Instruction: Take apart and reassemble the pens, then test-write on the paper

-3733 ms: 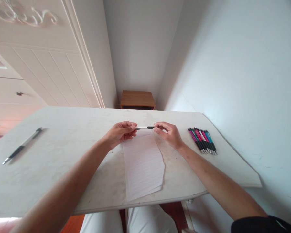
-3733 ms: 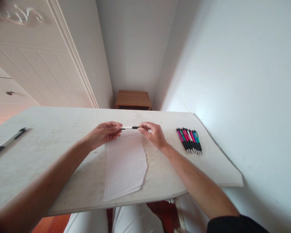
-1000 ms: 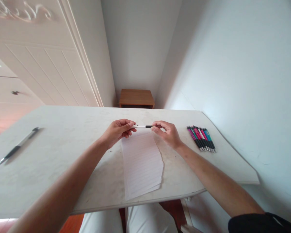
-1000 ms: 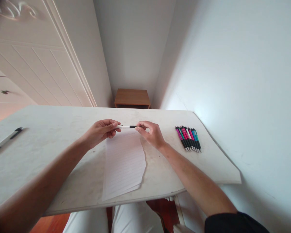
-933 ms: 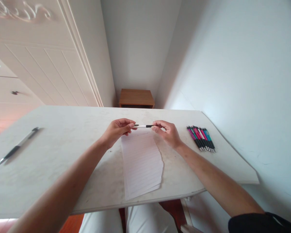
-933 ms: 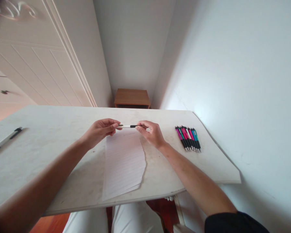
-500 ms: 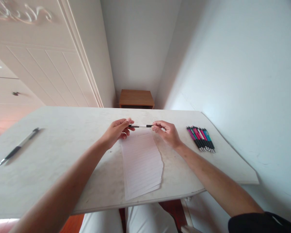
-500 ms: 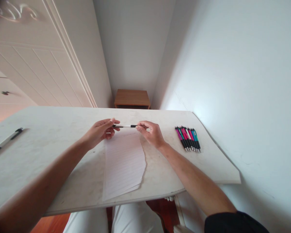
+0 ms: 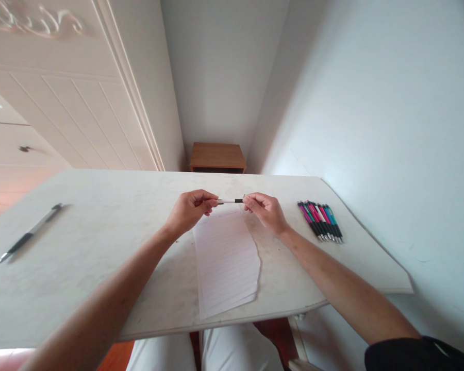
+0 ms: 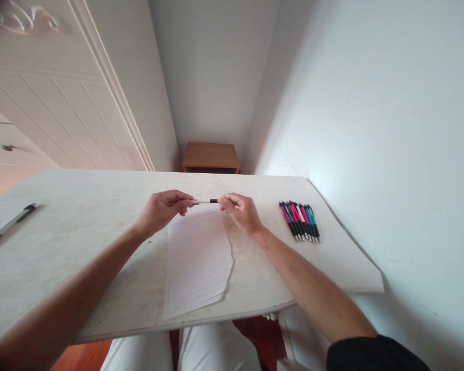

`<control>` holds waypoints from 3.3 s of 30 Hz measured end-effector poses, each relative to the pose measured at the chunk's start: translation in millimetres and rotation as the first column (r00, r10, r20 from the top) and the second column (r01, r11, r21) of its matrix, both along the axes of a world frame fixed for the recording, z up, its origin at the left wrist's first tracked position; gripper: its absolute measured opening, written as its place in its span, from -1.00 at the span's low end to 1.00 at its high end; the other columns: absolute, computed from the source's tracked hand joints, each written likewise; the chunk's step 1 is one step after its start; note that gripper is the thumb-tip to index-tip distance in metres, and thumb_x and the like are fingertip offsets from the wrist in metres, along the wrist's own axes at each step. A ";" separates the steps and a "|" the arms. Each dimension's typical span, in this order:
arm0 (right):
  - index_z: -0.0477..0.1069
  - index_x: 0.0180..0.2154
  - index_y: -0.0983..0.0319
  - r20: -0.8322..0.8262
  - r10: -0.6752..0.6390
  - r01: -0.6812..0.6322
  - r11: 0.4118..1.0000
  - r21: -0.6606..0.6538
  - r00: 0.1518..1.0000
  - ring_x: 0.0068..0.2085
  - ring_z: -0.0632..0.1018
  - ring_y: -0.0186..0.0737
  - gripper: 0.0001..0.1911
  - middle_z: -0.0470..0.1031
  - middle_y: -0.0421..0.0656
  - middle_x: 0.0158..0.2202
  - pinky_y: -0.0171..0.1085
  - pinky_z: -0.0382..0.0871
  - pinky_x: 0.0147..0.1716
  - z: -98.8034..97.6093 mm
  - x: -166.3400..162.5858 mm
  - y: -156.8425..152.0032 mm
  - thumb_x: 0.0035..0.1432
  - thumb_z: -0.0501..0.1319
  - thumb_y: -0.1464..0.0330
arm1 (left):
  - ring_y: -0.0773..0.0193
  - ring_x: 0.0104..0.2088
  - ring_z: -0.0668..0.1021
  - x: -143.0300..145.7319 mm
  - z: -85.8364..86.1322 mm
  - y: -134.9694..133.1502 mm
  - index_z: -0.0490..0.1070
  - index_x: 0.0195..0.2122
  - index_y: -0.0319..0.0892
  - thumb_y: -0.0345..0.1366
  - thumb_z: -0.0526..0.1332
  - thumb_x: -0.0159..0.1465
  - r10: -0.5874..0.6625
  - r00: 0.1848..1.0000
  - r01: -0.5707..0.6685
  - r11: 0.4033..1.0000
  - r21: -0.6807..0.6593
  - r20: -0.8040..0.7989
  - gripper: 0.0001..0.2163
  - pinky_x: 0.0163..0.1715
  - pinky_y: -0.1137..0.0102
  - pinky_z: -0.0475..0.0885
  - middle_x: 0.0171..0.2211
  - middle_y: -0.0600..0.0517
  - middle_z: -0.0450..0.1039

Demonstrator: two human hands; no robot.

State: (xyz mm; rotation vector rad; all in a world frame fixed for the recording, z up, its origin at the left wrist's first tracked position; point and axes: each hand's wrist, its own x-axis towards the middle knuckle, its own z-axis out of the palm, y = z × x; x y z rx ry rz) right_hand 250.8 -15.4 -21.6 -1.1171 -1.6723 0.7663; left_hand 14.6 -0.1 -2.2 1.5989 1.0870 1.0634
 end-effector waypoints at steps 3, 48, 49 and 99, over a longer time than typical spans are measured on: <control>0.50 -0.39 0.25 -0.009 -0.007 0.007 1.000 0.003 1.000 -0.43 0.49 -0.30 -0.63 0.52 -0.17 -0.47 -0.32 0.38 -0.38 0.1 -0.1 -0.2 0.20 0.21 0.07 | 0.31 -0.47 0.49 0.5 -4.1 1.4 0.57 -0.30 -0.23 -0.19 0.36 0.11 0.028 0.999 -0.027 0.998 0.053 -0.017 -0.79 -0.40 0.40 0.41 -0.52 0.03 0.51; 0.55 -0.42 0.25 -0.133 -0.020 0.013 0.998 -0.055 0.991 -0.48 0.50 -0.30 -0.65 0.56 -0.15 -0.50 -0.31 0.42 -0.43 1.8 -4.2 0.3 0.06 0.34 0.08 | 0.27 -0.45 0.53 -5.8 0.2 -3.3 0.52 -0.17 -0.16 -0.05 0.18 0.30 0.030 0.971 0.031 0.968 0.250 -0.237 -0.71 -0.36 0.40 0.41 -0.40 -0.01 0.53; 0.55 -0.42 0.25 -0.132 -0.014 0.007 0.999 -0.051 0.991 -0.48 0.51 -0.30 -0.65 0.56 -0.15 -0.50 -0.31 0.42 -0.43 1.4 -4.0 0.3 0.06 0.34 0.08 | 0.28 -0.49 0.51 -5.8 1.3 -3.1 0.52 -0.25 -0.18 -0.04 0.17 0.30 0.004 0.973 0.043 0.979 0.199 -0.232 -0.70 -0.41 0.42 0.39 -0.46 0.00 0.52; 0.49 -0.42 0.25 -0.146 -0.011 0.000 0.997 -0.071 0.989 -0.47 0.45 -0.29 -0.63 0.51 -0.16 -0.50 -0.30 0.38 -0.41 -6.8 -6.5 4.9 0.12 0.26 0.05 | 0.26 -0.34 0.52 1.7 0.5 -193.9 0.53 -0.27 -0.11 -0.27 0.22 0.31 -0.405 0.913 0.406 0.913 -0.026 0.042 -0.90 -0.31 0.38 0.45 -0.32 0.00 0.50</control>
